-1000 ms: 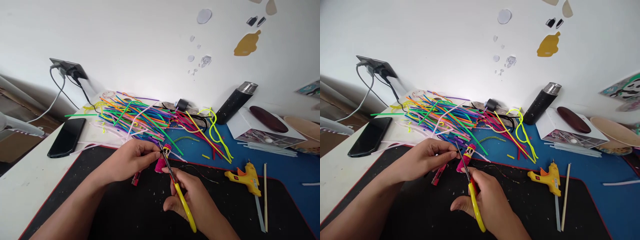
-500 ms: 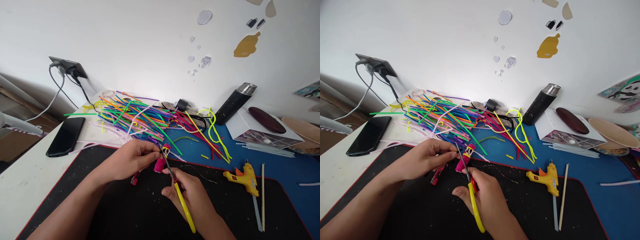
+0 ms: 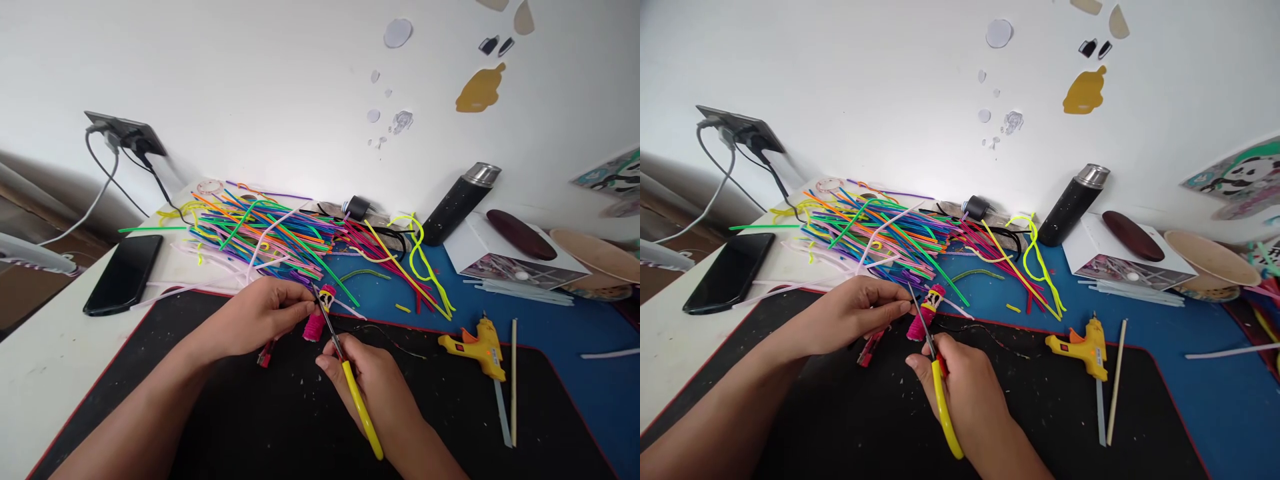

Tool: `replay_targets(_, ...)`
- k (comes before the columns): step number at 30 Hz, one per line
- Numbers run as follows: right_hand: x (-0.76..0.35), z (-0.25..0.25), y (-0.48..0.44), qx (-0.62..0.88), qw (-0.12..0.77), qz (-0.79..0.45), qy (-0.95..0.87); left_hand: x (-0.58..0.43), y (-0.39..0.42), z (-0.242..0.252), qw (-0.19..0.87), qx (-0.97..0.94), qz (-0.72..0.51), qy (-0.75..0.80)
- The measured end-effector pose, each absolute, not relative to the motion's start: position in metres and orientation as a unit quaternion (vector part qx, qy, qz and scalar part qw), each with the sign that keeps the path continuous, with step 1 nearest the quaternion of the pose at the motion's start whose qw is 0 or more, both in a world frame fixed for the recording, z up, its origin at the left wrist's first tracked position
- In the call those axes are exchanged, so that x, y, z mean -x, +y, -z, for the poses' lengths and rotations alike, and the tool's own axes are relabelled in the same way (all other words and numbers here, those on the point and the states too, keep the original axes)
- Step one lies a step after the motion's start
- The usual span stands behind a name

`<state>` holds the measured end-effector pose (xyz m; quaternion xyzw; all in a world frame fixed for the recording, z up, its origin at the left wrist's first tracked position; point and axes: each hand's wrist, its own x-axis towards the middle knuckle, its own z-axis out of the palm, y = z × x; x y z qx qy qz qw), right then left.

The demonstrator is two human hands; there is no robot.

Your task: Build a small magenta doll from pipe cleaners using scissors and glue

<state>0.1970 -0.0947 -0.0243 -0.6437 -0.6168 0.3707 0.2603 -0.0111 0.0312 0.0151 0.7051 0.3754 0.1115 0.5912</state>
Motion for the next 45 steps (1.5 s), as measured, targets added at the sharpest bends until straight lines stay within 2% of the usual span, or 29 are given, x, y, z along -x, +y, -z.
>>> replay_targets(36, -0.1952, 0.0223, -0.095, 0.675, 0.189, -0.345, -0.624, 0.0041, 0.0263, -0.0175, 0.574, -0.716, -0.122, 0.378)
replay_targets(45, -0.1941, 0.0201, -0.0952, 0.673, 0.198, -0.329, -0.633, 0.0026, 0.0264, -0.0187, 0.578, -0.714, -0.131, 0.372)
